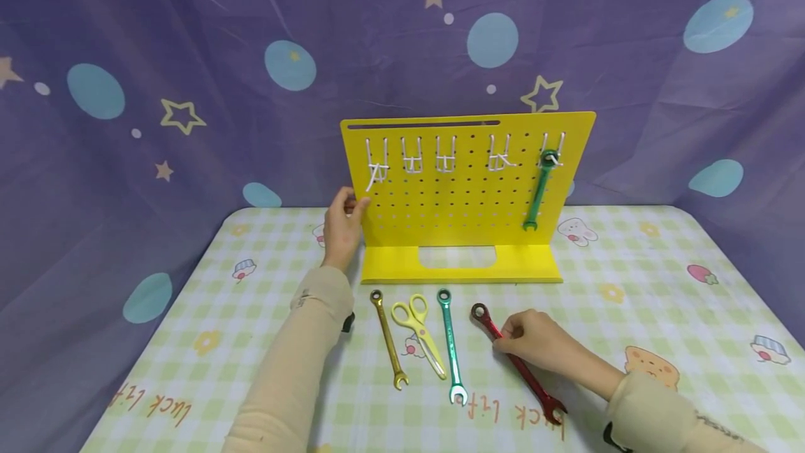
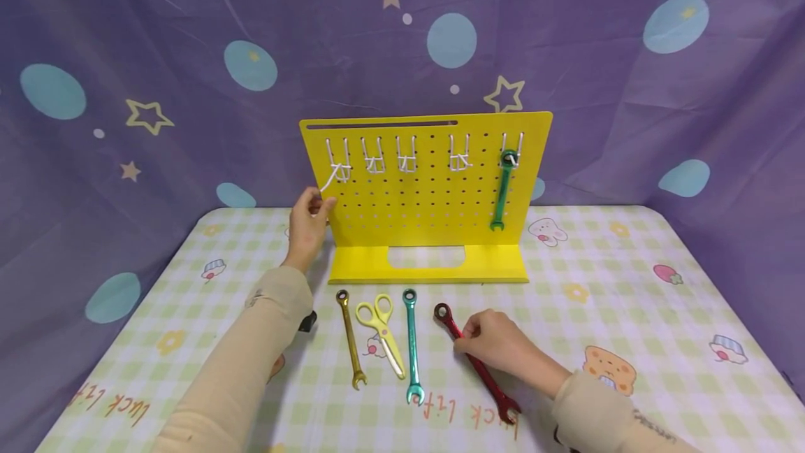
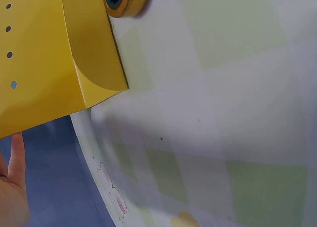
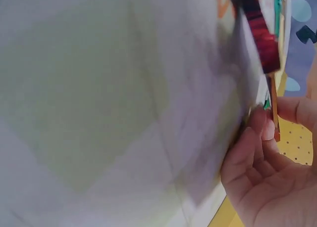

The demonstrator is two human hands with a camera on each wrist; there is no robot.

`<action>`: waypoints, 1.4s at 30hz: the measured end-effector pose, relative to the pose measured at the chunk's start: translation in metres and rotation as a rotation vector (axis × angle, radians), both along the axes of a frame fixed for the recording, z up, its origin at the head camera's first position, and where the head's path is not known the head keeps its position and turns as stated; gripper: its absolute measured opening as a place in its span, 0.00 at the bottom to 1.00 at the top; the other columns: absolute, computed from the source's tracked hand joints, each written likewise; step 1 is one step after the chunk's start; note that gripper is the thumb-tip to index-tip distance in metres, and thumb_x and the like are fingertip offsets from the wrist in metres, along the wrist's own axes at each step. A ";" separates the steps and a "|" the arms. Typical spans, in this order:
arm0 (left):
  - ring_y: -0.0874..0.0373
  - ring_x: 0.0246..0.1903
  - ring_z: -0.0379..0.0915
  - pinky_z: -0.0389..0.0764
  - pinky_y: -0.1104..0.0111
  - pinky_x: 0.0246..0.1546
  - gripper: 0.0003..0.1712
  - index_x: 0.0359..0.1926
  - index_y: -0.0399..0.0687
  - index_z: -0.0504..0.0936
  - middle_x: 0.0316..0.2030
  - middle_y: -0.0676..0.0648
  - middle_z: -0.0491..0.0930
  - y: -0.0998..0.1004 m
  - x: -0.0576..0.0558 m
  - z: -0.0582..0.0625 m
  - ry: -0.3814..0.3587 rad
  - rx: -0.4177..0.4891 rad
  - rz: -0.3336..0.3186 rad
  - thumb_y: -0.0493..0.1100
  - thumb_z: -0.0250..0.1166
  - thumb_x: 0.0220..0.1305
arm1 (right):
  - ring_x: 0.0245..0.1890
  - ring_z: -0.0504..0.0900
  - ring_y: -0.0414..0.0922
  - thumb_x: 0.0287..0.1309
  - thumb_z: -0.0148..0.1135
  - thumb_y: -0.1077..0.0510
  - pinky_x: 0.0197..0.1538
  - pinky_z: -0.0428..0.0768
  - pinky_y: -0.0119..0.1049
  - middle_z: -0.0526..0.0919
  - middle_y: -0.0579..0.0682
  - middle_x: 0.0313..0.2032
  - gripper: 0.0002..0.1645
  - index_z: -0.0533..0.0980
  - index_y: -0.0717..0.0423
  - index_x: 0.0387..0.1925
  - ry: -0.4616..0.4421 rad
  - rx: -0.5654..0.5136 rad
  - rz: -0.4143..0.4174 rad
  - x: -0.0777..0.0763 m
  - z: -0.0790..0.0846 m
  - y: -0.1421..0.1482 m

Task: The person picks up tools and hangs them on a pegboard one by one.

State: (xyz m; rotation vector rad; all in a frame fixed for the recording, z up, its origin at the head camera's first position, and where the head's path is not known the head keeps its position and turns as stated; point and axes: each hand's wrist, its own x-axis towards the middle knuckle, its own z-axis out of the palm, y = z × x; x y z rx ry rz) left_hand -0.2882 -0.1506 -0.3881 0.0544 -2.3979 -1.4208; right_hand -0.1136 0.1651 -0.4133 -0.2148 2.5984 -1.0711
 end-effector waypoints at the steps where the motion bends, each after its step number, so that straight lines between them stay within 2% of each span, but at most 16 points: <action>1: 0.51 0.43 0.72 0.73 0.60 0.42 0.15 0.48 0.48 0.76 0.41 0.45 0.77 0.000 0.000 0.000 0.001 -0.001 0.000 0.52 0.61 0.70 | 0.19 0.66 0.40 0.55 0.70 0.55 0.23 0.61 0.29 0.72 0.44 0.17 0.14 0.75 0.54 0.21 -0.019 -0.003 -0.013 -0.001 0.001 0.000; 6: 0.50 0.43 0.72 0.72 0.59 0.44 0.15 0.48 0.48 0.76 0.42 0.44 0.78 0.000 0.000 -0.001 -0.002 0.001 0.000 0.53 0.62 0.70 | 0.21 0.68 0.41 0.56 0.70 0.55 0.25 0.62 0.30 0.73 0.46 0.19 0.13 0.74 0.54 0.23 -0.052 -0.010 -0.051 -0.004 0.003 -0.003; 14: 0.49 0.44 0.72 0.72 0.59 0.44 0.16 0.48 0.48 0.75 0.42 0.44 0.78 -0.001 0.000 -0.002 -0.012 -0.006 -0.005 0.53 0.61 0.70 | 0.23 0.70 0.42 0.59 0.68 0.58 0.26 0.66 0.31 0.75 0.46 0.21 0.08 0.77 0.55 0.29 -0.035 -0.082 -0.090 -0.005 0.005 -0.007; 24: 0.50 0.43 0.72 0.72 0.59 0.43 0.15 0.46 0.49 0.75 0.42 0.45 0.78 -0.001 0.001 -0.002 -0.008 -0.007 -0.003 0.54 0.61 0.69 | 0.23 0.72 0.42 0.62 0.65 0.60 0.26 0.68 0.31 0.78 0.47 0.22 0.05 0.78 0.58 0.34 0.058 -0.171 -0.068 -0.010 0.010 -0.003; 30: 0.50 0.43 0.73 0.72 0.59 0.43 0.15 0.45 0.49 0.75 0.42 0.45 0.78 -0.001 0.001 -0.003 -0.002 -0.004 -0.004 0.54 0.62 0.69 | 0.25 0.76 0.44 0.64 0.65 0.61 0.28 0.73 0.33 0.80 0.49 0.24 0.05 0.78 0.59 0.36 0.079 -0.190 -0.100 -0.013 0.011 -0.003; 35: 0.50 0.43 0.73 0.72 0.59 0.43 0.15 0.45 0.49 0.75 0.42 0.45 0.78 -0.002 0.000 -0.003 -0.011 -0.016 -0.007 0.55 0.61 0.69 | 0.27 0.76 0.44 0.65 0.64 0.57 0.27 0.74 0.34 0.81 0.50 0.27 0.07 0.77 0.58 0.37 0.110 -0.207 -0.111 -0.014 0.012 -0.001; 42: 0.50 0.42 0.72 0.72 0.59 0.42 0.15 0.45 0.48 0.74 0.42 0.45 0.78 -0.002 -0.001 -0.001 -0.004 -0.014 -0.013 0.54 0.61 0.69 | 0.28 0.76 0.44 0.67 0.63 0.53 0.26 0.73 0.33 0.82 0.52 0.30 0.10 0.77 0.57 0.39 0.170 -0.218 -0.115 -0.015 0.023 0.002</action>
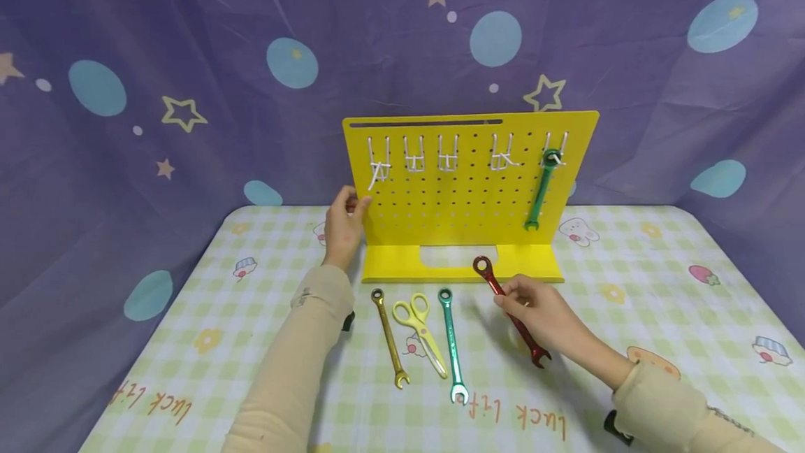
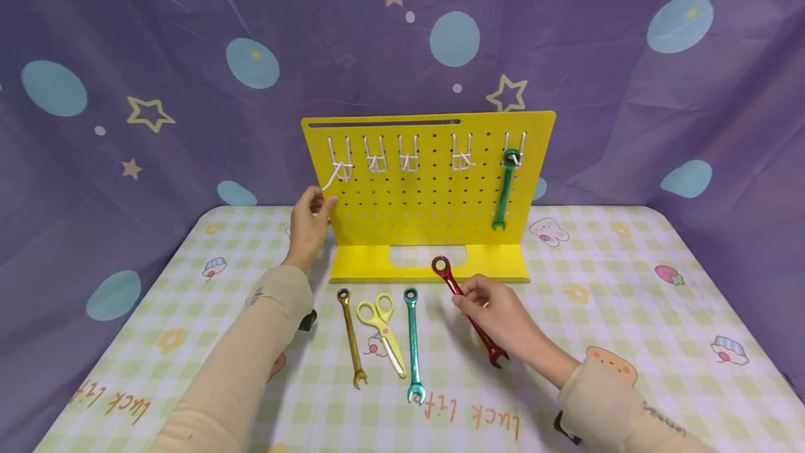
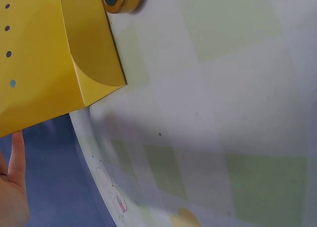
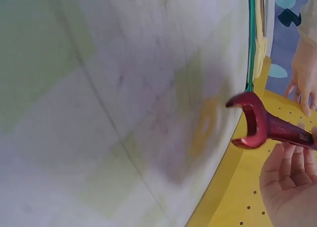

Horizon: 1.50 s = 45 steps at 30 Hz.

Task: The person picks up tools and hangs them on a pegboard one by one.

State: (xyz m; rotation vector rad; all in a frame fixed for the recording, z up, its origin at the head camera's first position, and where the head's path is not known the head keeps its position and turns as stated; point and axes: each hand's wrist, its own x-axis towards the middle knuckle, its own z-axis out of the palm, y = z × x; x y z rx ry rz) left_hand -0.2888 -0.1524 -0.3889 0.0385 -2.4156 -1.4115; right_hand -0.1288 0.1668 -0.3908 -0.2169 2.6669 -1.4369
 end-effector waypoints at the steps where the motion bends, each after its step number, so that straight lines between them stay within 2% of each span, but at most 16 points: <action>1: 0.50 0.42 0.72 0.72 0.59 0.42 0.15 0.46 0.48 0.74 0.42 0.44 0.78 0.000 0.000 0.000 0.000 0.001 0.001 0.54 0.61 0.69 | 0.28 0.76 0.44 0.67 0.63 0.53 0.26 0.72 0.33 0.82 0.53 0.30 0.10 0.77 0.57 0.39 0.010 -0.005 -0.002 -0.001 0.002 0.001; 5: 0.50 0.42 0.73 0.72 0.59 0.42 0.15 0.46 0.48 0.74 0.42 0.44 0.78 0.001 0.000 0.002 0.003 -0.001 0.007 0.53 0.61 0.69 | 0.28 0.76 0.46 0.67 0.63 0.53 0.26 0.72 0.33 0.83 0.54 0.30 0.11 0.76 0.58 0.39 0.034 -0.021 -0.024 -0.004 0.008 0.003; 15: 0.49 0.42 0.72 0.73 0.59 0.41 0.15 0.46 0.49 0.74 0.42 0.45 0.78 0.002 0.000 0.003 0.002 0.001 0.000 0.54 0.61 0.70 | 0.33 0.82 0.52 0.68 0.62 0.53 0.33 0.77 0.36 0.85 0.52 0.32 0.12 0.76 0.60 0.41 0.095 -0.052 -0.092 -0.017 0.022 0.011; 23: 0.49 0.43 0.73 0.73 0.58 0.42 0.15 0.46 0.49 0.74 0.42 0.45 0.78 0.002 0.001 0.002 0.001 -0.002 -0.003 0.54 0.61 0.69 | 0.34 0.82 0.45 0.69 0.60 0.50 0.39 0.78 0.36 0.85 0.53 0.35 0.16 0.76 0.61 0.42 0.139 -0.068 -0.111 -0.027 0.036 0.016; 29: 0.49 0.44 0.73 0.73 0.57 0.44 0.15 0.45 0.49 0.75 0.42 0.45 0.78 0.002 0.001 0.001 0.001 -0.001 0.002 0.54 0.61 0.69 | 0.36 0.83 0.44 0.70 0.59 0.49 0.40 0.82 0.32 0.85 0.58 0.38 0.18 0.74 0.62 0.43 0.175 -0.125 -0.106 -0.039 0.043 0.016; 35: 0.49 0.45 0.73 0.73 0.57 0.45 0.15 0.46 0.48 0.75 0.42 0.45 0.78 0.002 0.001 -0.001 -0.002 -0.006 0.006 0.53 0.61 0.69 | 0.37 0.82 0.44 0.70 0.58 0.46 0.42 0.81 0.33 0.84 0.58 0.37 0.20 0.74 0.62 0.44 0.215 -0.142 -0.126 -0.045 0.050 0.013; 41: 0.49 0.44 0.73 0.73 0.57 0.45 0.15 0.46 0.49 0.75 0.42 0.45 0.78 0.001 0.001 -0.001 0.000 -0.007 -0.002 0.54 0.61 0.69 | 0.37 0.83 0.46 0.70 0.58 0.46 0.42 0.81 0.30 0.84 0.54 0.36 0.21 0.74 0.62 0.45 0.236 -0.191 -0.159 -0.054 0.052 0.009; 45: 0.49 0.44 0.73 0.73 0.57 0.44 0.15 0.46 0.48 0.75 0.42 0.45 0.79 0.000 0.000 -0.001 0.004 -0.008 0.000 0.53 0.61 0.69 | 0.36 0.82 0.41 0.70 0.59 0.47 0.41 0.80 0.29 0.84 0.48 0.35 0.20 0.74 0.62 0.45 0.245 -0.237 -0.179 -0.061 0.051 0.008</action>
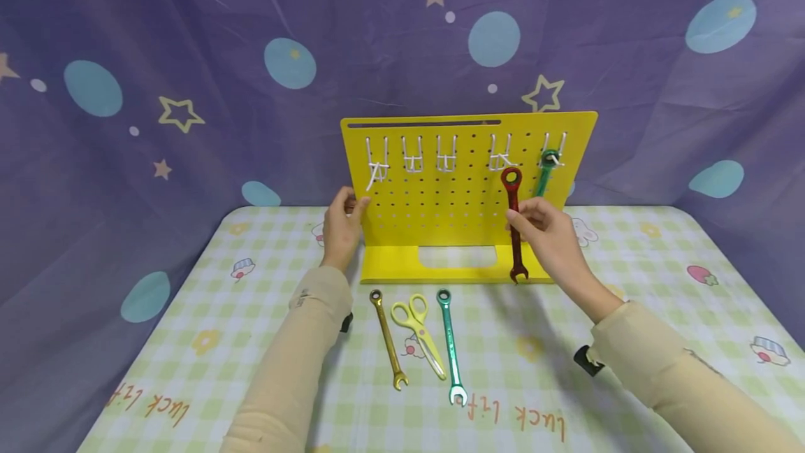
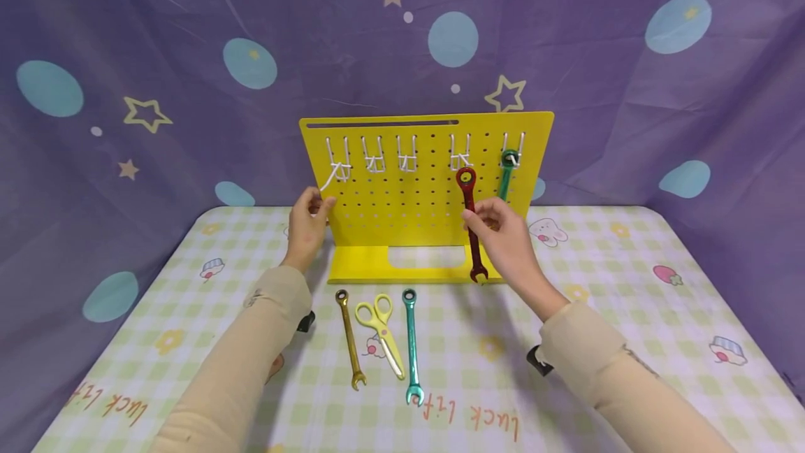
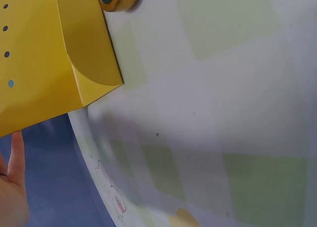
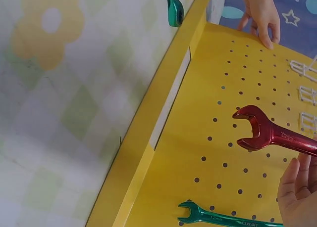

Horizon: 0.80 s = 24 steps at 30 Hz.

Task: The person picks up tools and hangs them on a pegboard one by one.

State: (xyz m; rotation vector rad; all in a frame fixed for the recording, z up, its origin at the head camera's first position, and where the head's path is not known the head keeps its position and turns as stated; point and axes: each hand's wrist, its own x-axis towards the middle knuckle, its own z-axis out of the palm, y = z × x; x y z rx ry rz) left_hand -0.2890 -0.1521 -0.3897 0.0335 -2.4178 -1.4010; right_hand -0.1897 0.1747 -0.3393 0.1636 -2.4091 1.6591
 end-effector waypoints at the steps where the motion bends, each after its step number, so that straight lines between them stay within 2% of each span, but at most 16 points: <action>1: 0.49 0.44 0.73 0.73 0.57 0.44 0.15 0.46 0.48 0.75 0.42 0.44 0.79 0.000 0.000 0.000 0.000 0.000 0.000 0.53 0.61 0.70 | 0.37 0.81 0.40 0.69 0.59 0.47 0.41 0.80 0.30 0.84 0.47 0.35 0.20 0.74 0.62 0.45 0.001 -0.005 -0.005 -0.001 0.000 0.000; 6: 0.49 0.43 0.74 0.73 0.59 0.44 0.15 0.46 0.48 0.75 0.41 0.45 0.79 0.000 -0.001 -0.001 -0.004 -0.004 0.002 0.53 0.61 0.70 | 0.37 0.81 0.39 0.69 0.59 0.45 0.42 0.81 0.32 0.84 0.49 0.36 0.21 0.74 0.61 0.45 0.004 -0.012 -0.029 -0.008 -0.001 0.001; 11: 0.49 0.44 0.74 0.73 0.58 0.44 0.15 0.45 0.48 0.75 0.41 0.45 0.79 0.000 -0.001 -0.001 -0.004 -0.006 0.004 0.54 0.61 0.70 | 0.38 0.81 0.43 0.69 0.59 0.45 0.42 0.81 0.32 0.84 0.50 0.36 0.21 0.74 0.60 0.45 0.017 -0.031 -0.032 -0.015 -0.002 0.001; 18: 0.49 0.44 0.74 0.73 0.57 0.44 0.16 0.45 0.49 0.75 0.41 0.45 0.79 -0.001 0.000 -0.001 0.003 -0.005 -0.004 0.55 0.60 0.70 | 0.40 0.80 0.43 0.69 0.59 0.44 0.44 0.80 0.30 0.83 0.60 0.42 0.22 0.74 0.60 0.47 0.015 -0.032 -0.026 -0.023 0.000 0.001; 24: 0.49 0.45 0.74 0.74 0.56 0.45 0.16 0.45 0.48 0.75 0.42 0.44 0.79 0.000 0.000 -0.001 0.006 -0.006 -0.006 0.55 0.60 0.70 | 0.40 0.80 0.41 0.69 0.59 0.44 0.47 0.81 0.36 0.84 0.53 0.39 0.21 0.74 0.59 0.46 -0.003 -0.020 -0.040 -0.028 0.000 0.001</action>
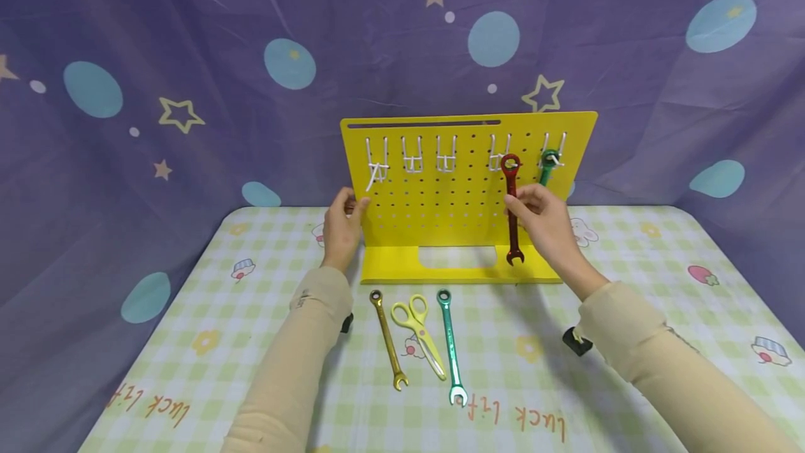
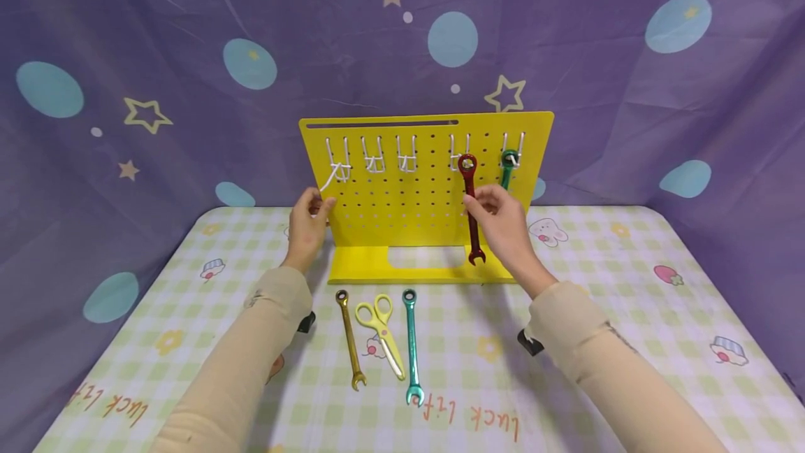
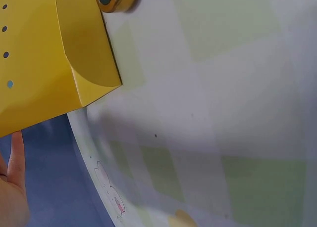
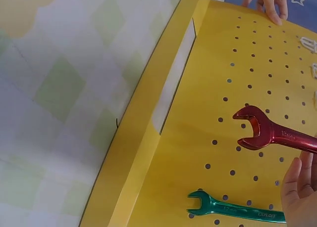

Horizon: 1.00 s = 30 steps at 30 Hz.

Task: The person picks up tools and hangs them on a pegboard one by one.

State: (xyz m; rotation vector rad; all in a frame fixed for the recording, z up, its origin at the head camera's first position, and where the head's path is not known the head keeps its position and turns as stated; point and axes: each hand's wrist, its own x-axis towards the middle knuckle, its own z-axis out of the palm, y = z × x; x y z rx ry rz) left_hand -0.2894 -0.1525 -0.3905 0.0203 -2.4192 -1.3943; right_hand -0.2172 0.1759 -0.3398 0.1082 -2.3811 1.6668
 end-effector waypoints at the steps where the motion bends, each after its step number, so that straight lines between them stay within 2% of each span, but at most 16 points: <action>1: 0.49 0.45 0.74 0.74 0.57 0.45 0.16 0.45 0.48 0.75 0.42 0.44 0.79 0.000 0.000 0.000 0.001 0.001 0.001 0.55 0.60 0.70 | 0.39 0.80 0.41 0.69 0.59 0.44 0.47 0.80 0.37 0.84 0.53 0.39 0.21 0.74 0.59 0.46 -0.002 0.003 -0.003 -0.001 0.000 0.000; 9: 0.49 0.45 0.74 0.73 0.57 0.45 0.16 0.45 0.47 0.75 0.42 0.44 0.79 0.002 0.001 0.002 -0.011 0.007 0.003 0.54 0.61 0.69 | 0.39 0.77 0.44 0.69 0.58 0.43 0.43 0.78 0.36 0.84 0.60 0.45 0.23 0.74 0.60 0.49 -0.037 0.030 -0.036 -0.009 0.000 -0.001; 20: 0.49 0.45 0.74 0.73 0.57 0.46 0.16 0.45 0.47 0.74 0.42 0.44 0.79 0.001 0.000 0.001 -0.011 0.008 0.006 0.54 0.60 0.69 | 0.40 0.80 0.41 0.69 0.60 0.45 0.41 0.76 0.29 0.84 0.58 0.43 0.23 0.75 0.61 0.48 -0.025 0.027 -0.047 -0.021 -0.005 -0.004; 30: 0.49 0.45 0.74 0.73 0.57 0.45 0.16 0.45 0.46 0.74 0.42 0.44 0.79 0.001 0.001 0.001 -0.012 0.010 0.005 0.54 0.60 0.69 | 0.41 0.79 0.43 0.69 0.60 0.46 0.49 0.80 0.41 0.83 0.57 0.44 0.23 0.75 0.63 0.49 -0.051 0.003 -0.044 -0.028 -0.006 -0.006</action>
